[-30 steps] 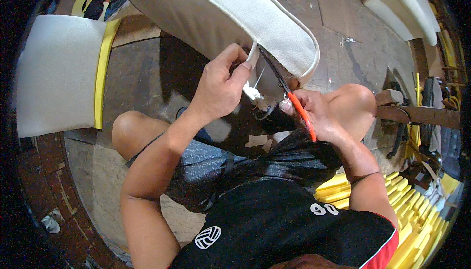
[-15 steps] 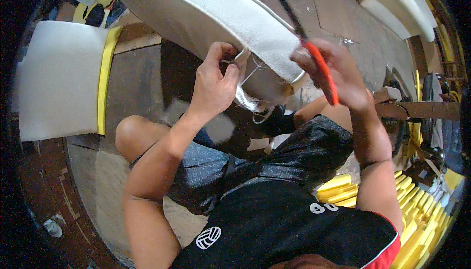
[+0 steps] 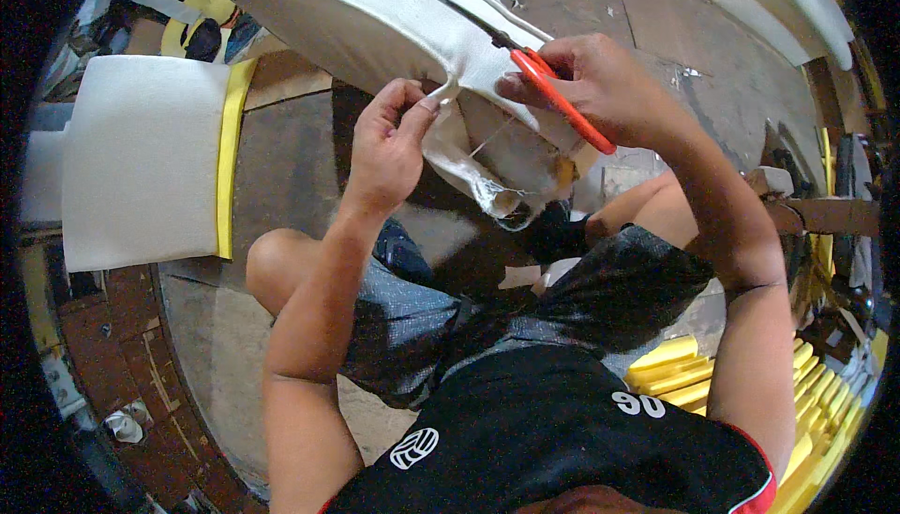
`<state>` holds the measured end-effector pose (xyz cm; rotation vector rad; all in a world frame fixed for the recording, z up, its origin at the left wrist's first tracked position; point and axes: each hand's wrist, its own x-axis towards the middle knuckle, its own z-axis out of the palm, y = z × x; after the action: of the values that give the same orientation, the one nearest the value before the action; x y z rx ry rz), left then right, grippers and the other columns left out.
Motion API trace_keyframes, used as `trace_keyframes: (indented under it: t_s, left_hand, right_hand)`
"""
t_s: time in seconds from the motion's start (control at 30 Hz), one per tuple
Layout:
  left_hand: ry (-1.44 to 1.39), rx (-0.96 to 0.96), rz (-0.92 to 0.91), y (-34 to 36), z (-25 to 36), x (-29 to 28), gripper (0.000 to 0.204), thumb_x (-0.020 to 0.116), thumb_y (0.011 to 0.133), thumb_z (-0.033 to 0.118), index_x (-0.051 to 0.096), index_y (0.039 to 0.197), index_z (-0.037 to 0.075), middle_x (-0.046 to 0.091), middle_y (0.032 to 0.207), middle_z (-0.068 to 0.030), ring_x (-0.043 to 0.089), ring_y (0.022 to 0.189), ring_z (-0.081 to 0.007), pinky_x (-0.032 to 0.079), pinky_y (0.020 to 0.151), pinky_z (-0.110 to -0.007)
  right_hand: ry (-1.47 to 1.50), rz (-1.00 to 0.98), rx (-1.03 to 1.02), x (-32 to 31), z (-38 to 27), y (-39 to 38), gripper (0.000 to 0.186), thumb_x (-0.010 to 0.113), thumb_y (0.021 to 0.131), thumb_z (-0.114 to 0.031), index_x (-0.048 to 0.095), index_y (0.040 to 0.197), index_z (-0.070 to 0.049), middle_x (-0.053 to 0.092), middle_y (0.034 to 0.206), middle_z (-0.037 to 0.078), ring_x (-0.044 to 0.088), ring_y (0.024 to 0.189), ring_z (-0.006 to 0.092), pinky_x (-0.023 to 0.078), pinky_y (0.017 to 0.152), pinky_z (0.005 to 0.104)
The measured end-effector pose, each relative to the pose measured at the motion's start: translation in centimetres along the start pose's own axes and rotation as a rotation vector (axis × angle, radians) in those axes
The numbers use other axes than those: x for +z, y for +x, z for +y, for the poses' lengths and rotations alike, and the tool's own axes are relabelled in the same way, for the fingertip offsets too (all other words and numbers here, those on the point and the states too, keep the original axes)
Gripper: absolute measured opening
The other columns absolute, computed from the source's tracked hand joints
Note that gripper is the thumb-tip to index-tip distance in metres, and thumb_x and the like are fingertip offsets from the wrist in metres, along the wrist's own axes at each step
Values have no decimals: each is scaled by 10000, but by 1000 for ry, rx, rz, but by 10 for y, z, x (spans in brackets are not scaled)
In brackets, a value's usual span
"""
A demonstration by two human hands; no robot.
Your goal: The person uses red-handled scissors to cut the fabric covering a white upholstered chair part. They hold the chair part with one hand and carefully cut along the edge with the other, removing excess fabric.
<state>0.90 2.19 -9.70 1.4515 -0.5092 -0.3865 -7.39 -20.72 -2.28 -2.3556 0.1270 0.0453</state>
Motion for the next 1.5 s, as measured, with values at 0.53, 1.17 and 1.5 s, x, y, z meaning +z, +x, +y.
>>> trace_keyframes:
  t_s: [0.53,1.17,1.5]
  left_hand:
    - [176,27,-31,-4,-4,8,159,652,946,157,607,914,8,552,779,1,504,710,-68,420,632,-231]
    - [238,101,-43,5,-5,8,148,590,975,145,609,942,2,593,827,-23,530,798,-90,437,718,-250]
    - [270,120,-31,13,-10,10,158,572,992,172,603,956,21,585,831,-7,527,794,-77,450,721,-237]
  right_hand:
    - [753,-358,386,15,-33,-76,497,562,961,-515,645,934,-26,549,648,-16,481,534,68,393,481,251]
    - [702,-310,500,40,-12,-75,612,456,962,-618,645,926,-38,510,618,4,507,476,116,409,438,265]
    - [847,-230,594,51,-16,-81,616,432,967,-625,623,947,-40,506,646,-5,500,468,123,400,425,259]
